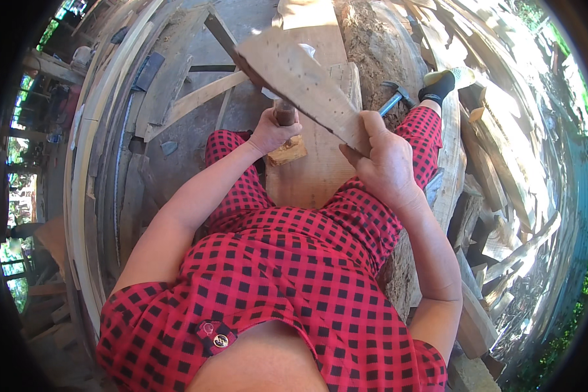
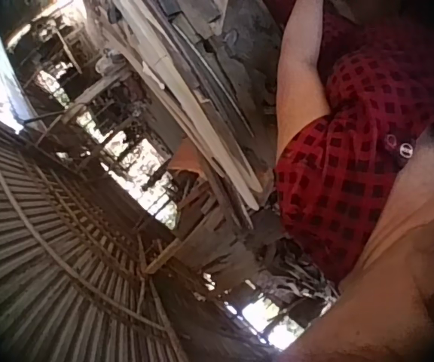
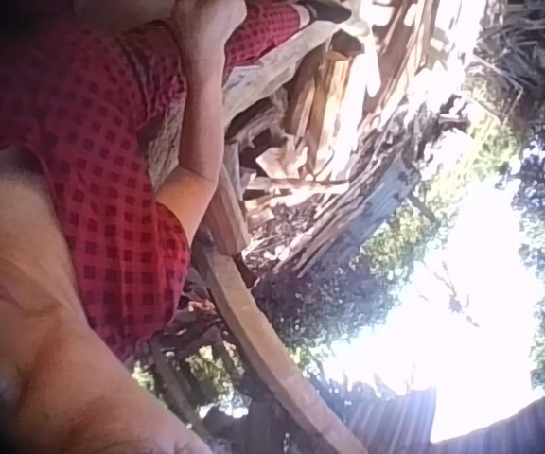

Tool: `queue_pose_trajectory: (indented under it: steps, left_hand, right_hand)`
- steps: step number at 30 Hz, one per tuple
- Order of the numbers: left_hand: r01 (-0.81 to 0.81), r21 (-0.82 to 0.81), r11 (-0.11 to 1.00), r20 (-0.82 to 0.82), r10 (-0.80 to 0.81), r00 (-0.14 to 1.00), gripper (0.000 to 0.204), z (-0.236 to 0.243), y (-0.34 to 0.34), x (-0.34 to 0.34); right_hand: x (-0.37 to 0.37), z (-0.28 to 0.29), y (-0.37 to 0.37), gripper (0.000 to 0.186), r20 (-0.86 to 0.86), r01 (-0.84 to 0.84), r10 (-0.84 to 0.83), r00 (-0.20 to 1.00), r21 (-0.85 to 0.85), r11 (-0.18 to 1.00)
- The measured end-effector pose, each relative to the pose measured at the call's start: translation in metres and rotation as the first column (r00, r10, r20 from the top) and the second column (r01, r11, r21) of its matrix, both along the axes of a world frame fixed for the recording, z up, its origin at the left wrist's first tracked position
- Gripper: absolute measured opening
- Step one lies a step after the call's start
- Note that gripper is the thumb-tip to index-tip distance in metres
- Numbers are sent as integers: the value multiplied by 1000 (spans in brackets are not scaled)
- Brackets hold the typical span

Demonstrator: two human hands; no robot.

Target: Using a manual chisel and a wooden mallet to carve out or shape sections of a wood plank.

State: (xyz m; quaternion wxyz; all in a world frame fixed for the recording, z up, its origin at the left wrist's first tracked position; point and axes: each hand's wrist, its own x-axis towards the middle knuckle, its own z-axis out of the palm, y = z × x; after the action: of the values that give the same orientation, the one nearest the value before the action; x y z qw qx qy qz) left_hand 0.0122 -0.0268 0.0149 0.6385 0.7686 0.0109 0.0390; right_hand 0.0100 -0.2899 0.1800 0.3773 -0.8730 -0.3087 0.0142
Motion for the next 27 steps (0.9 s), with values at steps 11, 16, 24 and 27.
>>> queue_pose_trajectory:
  steps: [11,16,24,27]
  left_hand:
    - [-40,-9,999,20,40,999,12,7,-10,-7]
    - [31,39,999,9,-31,999,12,11,-6,-1]
    - [27,-4,1000,34,-27,999,11,22,-11,-5]
    - [40,30,999,56,-41,998,11,8,-7,0]
  right_hand:
    - [-3,-11,-7,38,-14,3,-6,1000,-191,981]
    - [-13,-17,2,36,-49,76,-64,997,287,955]
    - [-6,-2,-1,35,-44,26,-23,999,62,998]
    - [-13,-6,6,34,-82,109,-84,993,366,924]
